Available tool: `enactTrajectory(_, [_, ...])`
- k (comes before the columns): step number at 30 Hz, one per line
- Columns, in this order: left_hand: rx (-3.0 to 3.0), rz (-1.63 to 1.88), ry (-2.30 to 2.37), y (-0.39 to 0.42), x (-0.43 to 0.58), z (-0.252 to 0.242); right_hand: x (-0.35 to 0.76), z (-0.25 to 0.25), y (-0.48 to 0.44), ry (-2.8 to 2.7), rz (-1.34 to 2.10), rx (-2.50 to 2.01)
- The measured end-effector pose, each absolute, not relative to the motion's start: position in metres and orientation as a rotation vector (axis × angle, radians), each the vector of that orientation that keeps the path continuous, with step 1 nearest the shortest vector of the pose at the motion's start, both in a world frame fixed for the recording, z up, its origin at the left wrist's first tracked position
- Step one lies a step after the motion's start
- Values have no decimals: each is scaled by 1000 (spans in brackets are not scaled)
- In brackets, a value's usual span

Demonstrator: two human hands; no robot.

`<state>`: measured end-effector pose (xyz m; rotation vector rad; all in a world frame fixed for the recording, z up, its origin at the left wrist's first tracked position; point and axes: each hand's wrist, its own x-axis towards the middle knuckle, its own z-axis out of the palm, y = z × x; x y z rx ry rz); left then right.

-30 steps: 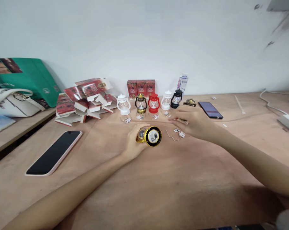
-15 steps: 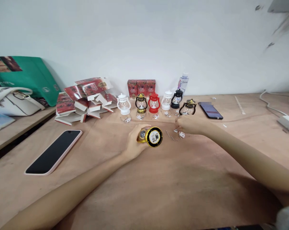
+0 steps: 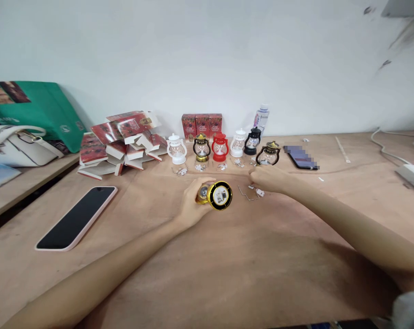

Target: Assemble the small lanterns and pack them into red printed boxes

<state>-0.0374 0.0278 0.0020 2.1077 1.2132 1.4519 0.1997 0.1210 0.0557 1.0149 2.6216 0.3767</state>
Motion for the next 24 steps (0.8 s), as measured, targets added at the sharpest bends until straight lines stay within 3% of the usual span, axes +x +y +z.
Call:
enactTrajectory(15, [2148,1436,1217,27,-39,3,200,52,129,2708,387,1050])
enactTrajectory(24, [2119,1457,1177,27,-37,4,182,80,69,4007,-53,573])
